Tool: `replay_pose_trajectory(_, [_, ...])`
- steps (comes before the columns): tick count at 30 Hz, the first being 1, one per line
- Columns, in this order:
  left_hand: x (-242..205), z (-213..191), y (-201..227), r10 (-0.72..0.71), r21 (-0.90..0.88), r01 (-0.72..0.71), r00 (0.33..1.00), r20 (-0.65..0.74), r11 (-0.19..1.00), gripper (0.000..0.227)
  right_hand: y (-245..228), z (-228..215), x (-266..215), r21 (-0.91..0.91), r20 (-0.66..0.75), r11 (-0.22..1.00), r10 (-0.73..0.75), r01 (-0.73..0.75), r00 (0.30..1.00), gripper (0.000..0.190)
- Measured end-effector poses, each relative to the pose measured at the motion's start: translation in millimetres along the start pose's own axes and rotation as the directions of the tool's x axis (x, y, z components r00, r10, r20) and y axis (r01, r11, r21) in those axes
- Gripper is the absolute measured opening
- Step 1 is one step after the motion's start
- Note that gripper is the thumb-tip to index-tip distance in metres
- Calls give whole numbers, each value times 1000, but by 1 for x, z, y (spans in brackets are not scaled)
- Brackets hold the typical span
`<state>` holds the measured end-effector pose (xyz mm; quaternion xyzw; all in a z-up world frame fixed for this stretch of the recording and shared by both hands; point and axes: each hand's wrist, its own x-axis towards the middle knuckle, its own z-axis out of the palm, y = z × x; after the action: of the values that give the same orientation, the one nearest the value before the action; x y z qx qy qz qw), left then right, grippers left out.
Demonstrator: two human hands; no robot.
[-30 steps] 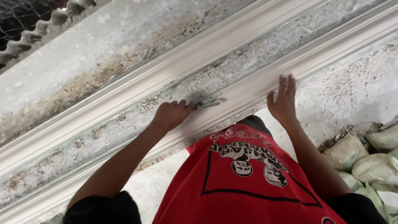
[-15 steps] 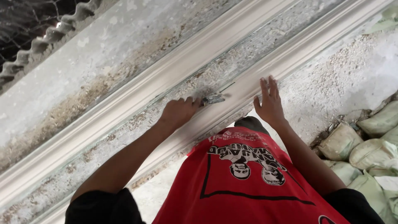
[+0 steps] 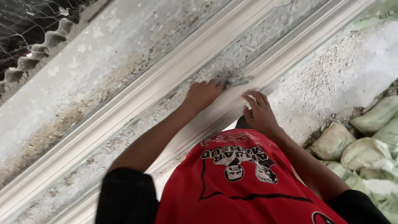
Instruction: The person smooths the surface of long white moldings using a scraper tool. They work on multiple pieces laid out on a workbench, scraping along the length of each molding to remove excess material.
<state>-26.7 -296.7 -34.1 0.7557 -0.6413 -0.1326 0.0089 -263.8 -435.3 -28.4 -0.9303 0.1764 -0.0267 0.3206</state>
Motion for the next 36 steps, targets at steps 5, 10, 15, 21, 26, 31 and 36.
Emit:
replay_pose_trajectory(5, [-18, -34, 9, -129, -41, 157, 912, 390, 987, 50, 122, -59, 37, -15, -65, 995, -104, 103, 992, 40])
replay_pose_trajectory(10, [75, -9, 29, -105, 30, 100, 951, 292, 995, 56, 259, -105, 78, 20, -112, 997, 70, -68, 991, 46])
replay_pose_trajectory(15, [184, -3, 52, -80, 59, 73, 989, 126, 996, 44, 376, -163, 116, -41, -95, 987, 148, -152, 984, 60])
replay_pose_trajectory(21, [158, -55, 55, -126, 51, 115, 917, 379, 992, 57, 412, -227, 149, -85, 30, 924, 375, -372, 926, 112])
replay_pose_trajectory(26, [161, -38, 64, -149, 37, 145, 922, 358, 989, 60, 427, -214, 154, 46, 70, 913, 402, -406, 913, 125])
replay_pose_trajectory(31, [245, -25, 80, -145, 50, 136, 944, 295, 989, 61, 425, -211, 154, 67, 36, 923, 376, -378, 926, 126])
replay_pose_trajectory(36, [253, -36, 77, -113, 22, 112, 943, 311, 993, 54, 428, -229, 162, -93, 111, 894, 448, -439, 887, 129])
